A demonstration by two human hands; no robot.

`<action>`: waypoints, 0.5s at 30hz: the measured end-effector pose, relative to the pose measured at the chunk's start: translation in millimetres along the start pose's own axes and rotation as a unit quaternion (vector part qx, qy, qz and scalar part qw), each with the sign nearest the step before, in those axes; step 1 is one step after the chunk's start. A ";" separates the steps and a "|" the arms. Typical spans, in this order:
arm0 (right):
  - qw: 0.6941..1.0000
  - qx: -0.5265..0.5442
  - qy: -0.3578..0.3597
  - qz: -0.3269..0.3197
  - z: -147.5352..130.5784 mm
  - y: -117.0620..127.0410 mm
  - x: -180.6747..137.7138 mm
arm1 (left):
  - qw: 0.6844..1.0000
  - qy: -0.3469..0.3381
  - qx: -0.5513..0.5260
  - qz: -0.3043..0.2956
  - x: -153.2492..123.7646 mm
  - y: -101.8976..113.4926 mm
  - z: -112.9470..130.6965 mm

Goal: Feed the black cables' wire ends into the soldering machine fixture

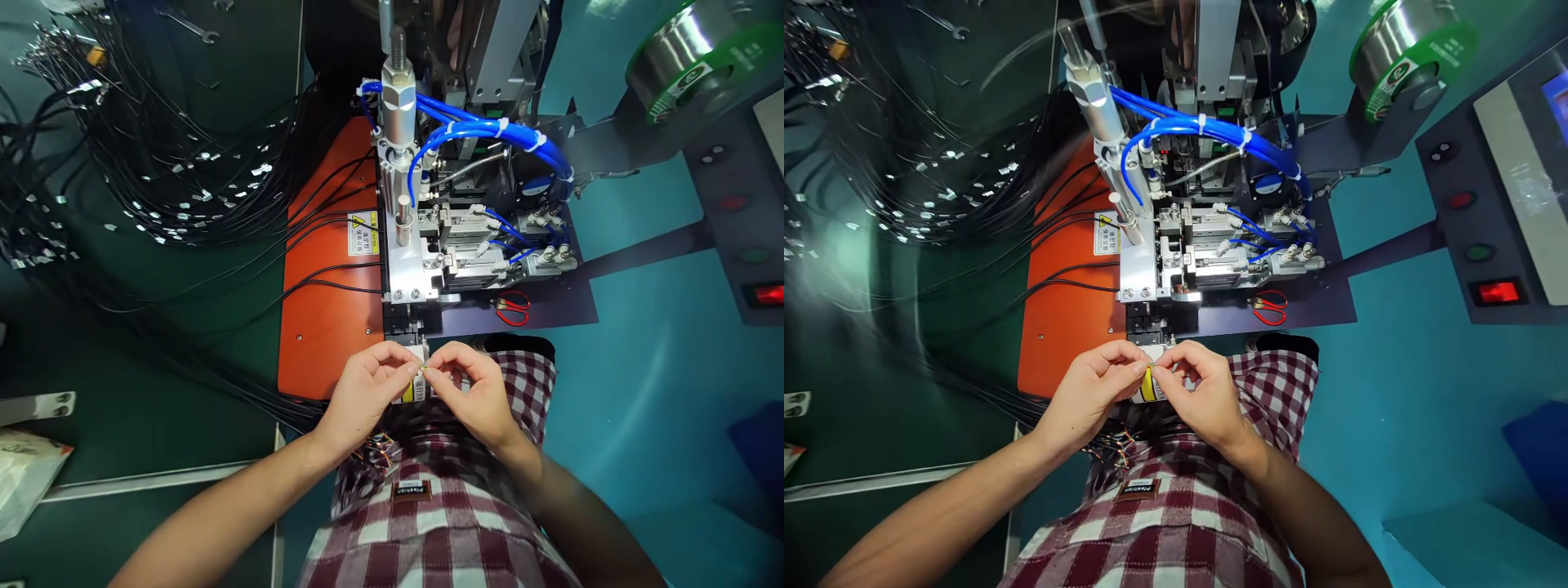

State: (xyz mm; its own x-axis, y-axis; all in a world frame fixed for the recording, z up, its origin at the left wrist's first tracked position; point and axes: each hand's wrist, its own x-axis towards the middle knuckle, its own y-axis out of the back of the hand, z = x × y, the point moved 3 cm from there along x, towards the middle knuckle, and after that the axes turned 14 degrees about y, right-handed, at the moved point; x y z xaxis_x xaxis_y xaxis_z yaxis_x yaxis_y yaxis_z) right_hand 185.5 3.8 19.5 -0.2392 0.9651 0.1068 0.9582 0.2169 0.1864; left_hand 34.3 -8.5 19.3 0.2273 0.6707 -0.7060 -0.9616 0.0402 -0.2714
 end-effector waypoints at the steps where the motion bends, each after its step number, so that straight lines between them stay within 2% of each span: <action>1: 1.000 0.002 0.000 0.003 -0.1 -0.9 0.2 | 1.000 0.000 -0.002 -0.002 0.1 0.0 -0.4; 9: 0.994 0.085 -0.064 0.029 4.0 -10.6 -2.3 | 0.998 0.009 -0.059 -0.011 3.5 -2.6 -3.0; 15: 0.997 0.054 -0.036 0.039 6.6 -8.8 -2.9 | 0.999 0.007 -0.054 -0.006 4.2 -2.6 -2.9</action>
State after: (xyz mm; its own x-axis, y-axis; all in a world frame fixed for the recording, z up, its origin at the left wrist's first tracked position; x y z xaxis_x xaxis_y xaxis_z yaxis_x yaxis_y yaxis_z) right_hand 178.8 0.1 11.0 -0.1561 0.9867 0.0465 0.9856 0.1525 0.0727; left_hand 38.2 -8.0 15.1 0.2408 0.6601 -0.7116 -0.9370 -0.0329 -0.3477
